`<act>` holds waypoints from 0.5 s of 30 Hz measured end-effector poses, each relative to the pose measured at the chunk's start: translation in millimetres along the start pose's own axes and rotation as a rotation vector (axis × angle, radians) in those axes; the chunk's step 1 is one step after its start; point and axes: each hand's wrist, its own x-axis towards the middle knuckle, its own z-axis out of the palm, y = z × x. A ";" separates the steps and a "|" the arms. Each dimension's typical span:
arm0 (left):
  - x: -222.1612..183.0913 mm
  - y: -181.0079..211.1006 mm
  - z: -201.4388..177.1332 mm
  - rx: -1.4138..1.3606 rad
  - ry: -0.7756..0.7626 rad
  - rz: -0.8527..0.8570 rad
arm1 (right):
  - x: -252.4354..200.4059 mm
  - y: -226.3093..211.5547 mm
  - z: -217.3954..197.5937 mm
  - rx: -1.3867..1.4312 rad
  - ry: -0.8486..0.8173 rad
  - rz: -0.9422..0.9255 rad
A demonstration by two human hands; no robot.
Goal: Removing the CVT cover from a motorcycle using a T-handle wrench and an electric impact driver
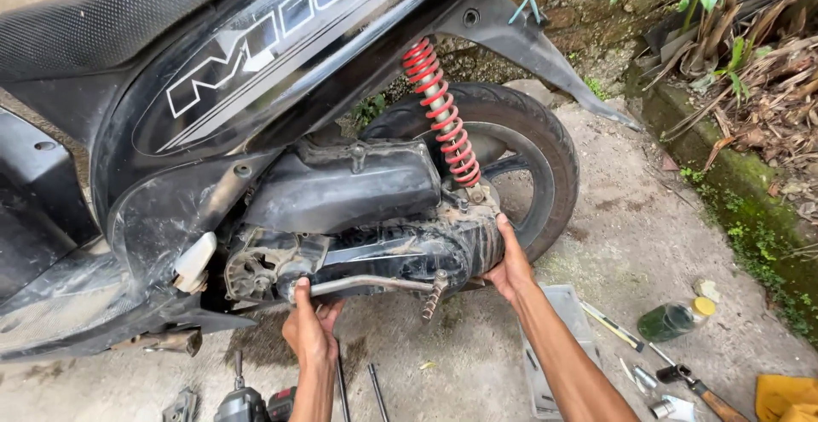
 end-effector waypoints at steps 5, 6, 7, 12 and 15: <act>12.8 -5.8 -5.7 0.006 0.019 -0.024 | 8.8 1.5 1.2 -0.072 -0.009 -0.028; 8.4 -4.2 -1.6 -0.026 0.032 -0.019 | 10.2 0.4 2.0 -0.141 -0.034 -0.076; 3.9 -2.8 -4.3 -0.024 0.036 -0.022 | 10.8 3.9 -1.3 -0.143 -0.032 -0.070; 7.9 3.5 -2.8 0.048 -0.002 -0.023 | 12.7 8.3 -1.3 -0.064 -0.020 -0.069; 12.0 -0.7 -7.1 0.063 0.005 -0.025 | -0.9 2.3 8.5 -0.067 0.007 -0.033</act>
